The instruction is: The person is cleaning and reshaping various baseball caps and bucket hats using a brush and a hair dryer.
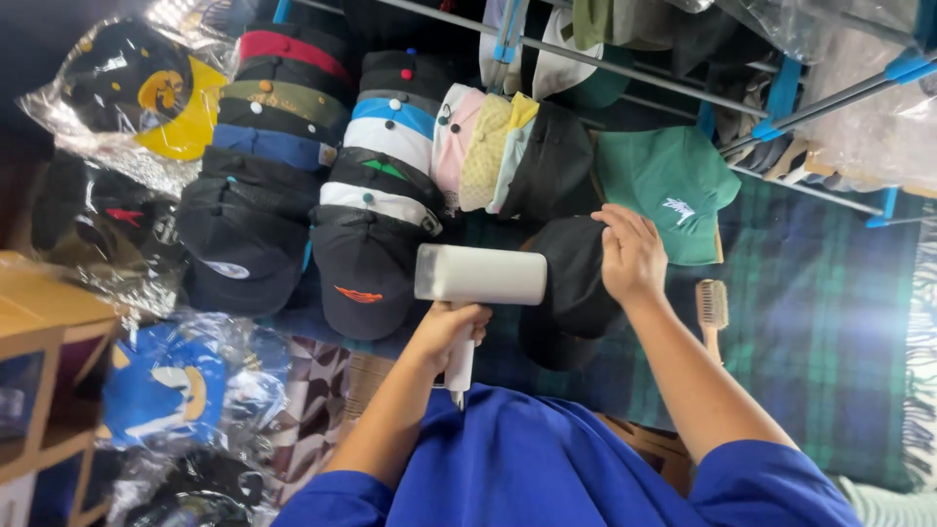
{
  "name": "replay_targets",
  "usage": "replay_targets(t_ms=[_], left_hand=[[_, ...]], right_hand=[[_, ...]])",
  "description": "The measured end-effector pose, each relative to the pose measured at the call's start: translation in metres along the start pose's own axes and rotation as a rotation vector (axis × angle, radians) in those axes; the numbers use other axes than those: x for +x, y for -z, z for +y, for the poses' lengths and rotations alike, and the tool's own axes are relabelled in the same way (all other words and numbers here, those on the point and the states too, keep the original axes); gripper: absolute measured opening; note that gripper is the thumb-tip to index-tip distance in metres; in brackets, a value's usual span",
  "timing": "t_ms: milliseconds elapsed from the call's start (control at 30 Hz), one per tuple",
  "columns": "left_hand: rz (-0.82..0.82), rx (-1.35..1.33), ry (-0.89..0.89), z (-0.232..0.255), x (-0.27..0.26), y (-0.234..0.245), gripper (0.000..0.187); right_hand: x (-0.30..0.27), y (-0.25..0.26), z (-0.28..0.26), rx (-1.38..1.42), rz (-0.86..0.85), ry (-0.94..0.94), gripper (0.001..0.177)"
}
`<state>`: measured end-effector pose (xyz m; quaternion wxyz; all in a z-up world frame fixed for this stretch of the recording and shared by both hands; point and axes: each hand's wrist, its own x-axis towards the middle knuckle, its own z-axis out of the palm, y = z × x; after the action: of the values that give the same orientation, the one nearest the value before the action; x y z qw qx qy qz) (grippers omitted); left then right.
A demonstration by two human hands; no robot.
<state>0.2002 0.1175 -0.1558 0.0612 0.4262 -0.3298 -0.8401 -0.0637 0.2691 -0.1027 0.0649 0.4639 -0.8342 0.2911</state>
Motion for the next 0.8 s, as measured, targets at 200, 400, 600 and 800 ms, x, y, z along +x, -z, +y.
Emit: replay_targets(t_ms=[200, 400, 600, 800], left_hand=[[0.164, -0.044, -0.195, -0.013, -0.032, -0.02, 0.029], [0.312, -0.037, -0.271, -0.032, -0.078, -0.055, 0.036], [0.44, -0.063, -0.176, -0.093, -0.083, -0.064, 0.021], [0.465, 0.396, -0.039, -0.142, -0.087, -0.052, 0.036]], right_hand=[[0.006, 0.024, -0.028, 0.162, 0.014, 0.326, 0.021], [0.004, 0.004, -0.006, 0.082, -0.023, 0.411, 0.029], [0.003, 0.007, -0.007, 0.015, -0.123, 0.478, 0.034], [0.009, 0.009, 0.0, 0.002, -0.308, 0.643, 0.037]])
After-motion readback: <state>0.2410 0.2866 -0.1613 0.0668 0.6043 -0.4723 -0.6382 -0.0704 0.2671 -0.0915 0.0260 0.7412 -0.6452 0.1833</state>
